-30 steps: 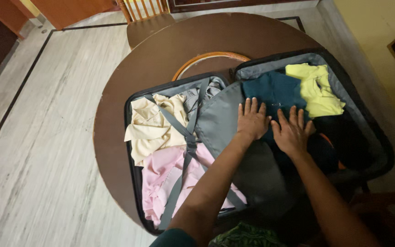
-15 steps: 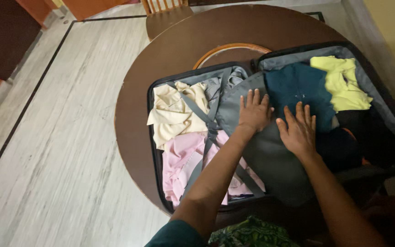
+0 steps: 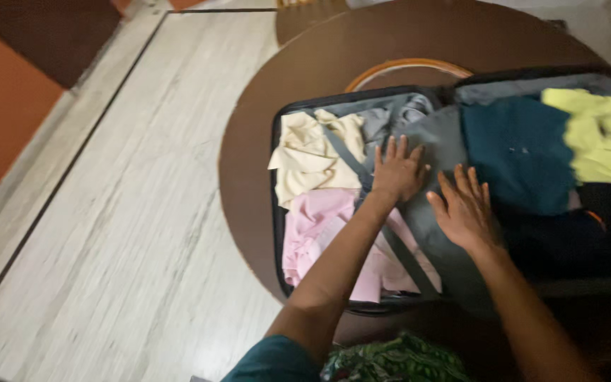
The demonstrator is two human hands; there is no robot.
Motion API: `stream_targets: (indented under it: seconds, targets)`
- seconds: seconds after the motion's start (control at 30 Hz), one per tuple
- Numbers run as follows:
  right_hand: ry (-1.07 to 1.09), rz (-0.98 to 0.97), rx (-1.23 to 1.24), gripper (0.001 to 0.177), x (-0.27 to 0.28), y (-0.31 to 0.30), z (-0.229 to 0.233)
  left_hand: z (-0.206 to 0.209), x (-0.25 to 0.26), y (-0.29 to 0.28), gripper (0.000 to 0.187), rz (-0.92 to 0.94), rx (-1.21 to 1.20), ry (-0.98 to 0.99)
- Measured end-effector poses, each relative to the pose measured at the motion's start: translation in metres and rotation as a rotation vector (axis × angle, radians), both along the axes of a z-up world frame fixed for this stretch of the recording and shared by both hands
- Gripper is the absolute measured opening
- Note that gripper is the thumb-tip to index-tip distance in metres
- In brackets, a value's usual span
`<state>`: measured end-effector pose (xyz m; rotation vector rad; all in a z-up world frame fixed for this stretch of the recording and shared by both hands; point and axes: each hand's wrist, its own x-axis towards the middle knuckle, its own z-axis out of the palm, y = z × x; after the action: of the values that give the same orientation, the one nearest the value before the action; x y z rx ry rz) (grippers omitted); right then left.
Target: The person folds and places multiple clothing items into an open suitcase on a round table, then closes and zips the suitcase. The person handles shirts and other garments one at a time, arranging them inside the suitcase before securing it.
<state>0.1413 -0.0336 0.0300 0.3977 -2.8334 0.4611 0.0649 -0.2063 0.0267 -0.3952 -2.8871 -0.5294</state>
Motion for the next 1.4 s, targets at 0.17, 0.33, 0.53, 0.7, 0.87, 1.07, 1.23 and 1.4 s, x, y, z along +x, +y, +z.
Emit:
stream_targets:
  seconds: [0.17, 0.33, 0.53, 0.7, 0.87, 1.07, 1.23, 1.4]
  targets:
    - [-0.019, 0.070, 0.027, 0.077, 0.000, -0.026, -0.015, -0.006, 0.008, -0.015, 0.069, 0.085, -0.008, -0.129]
    - [-0.109, 0.130, 0.048, 0.090, 0.003, -0.045, -0.022, -0.021, 0.012, -0.035, 0.067, 0.127, 0.065, -0.065]
    - [-0.111, 0.151, 0.059, 0.079, 0.002, -0.048, -0.019, -0.034, 0.013, -0.069, 0.061, 0.142, 0.003, -0.041]
    - [-0.097, 0.155, 0.035, 0.073, 0.016, -0.038, -0.005, -0.029, 0.041, -0.089, 0.060, 0.100, 0.007, -0.050]
    - [-0.090, 0.161, 0.038, 0.074, 0.033, -0.030, 0.006, -0.021, 0.078, -0.099, 0.061, -0.046, -0.001, 0.042]
    - [-0.127, 0.098, 0.150, 0.084, 0.051, -0.025, 0.006, -0.017, 0.110, -0.099, 0.058, -0.108, 0.080, 0.174]
    - [-0.149, 0.083, 0.186, 0.108, 0.066, -0.020, 0.002, -0.016, 0.127, -0.087, 0.059, -0.178, 0.026, 0.183]
    - [-0.189, 0.067, 0.182, 0.114, 0.077, -0.013, -0.005, -0.017, 0.172, -0.070, 0.059, -0.312, 0.050, 0.163]
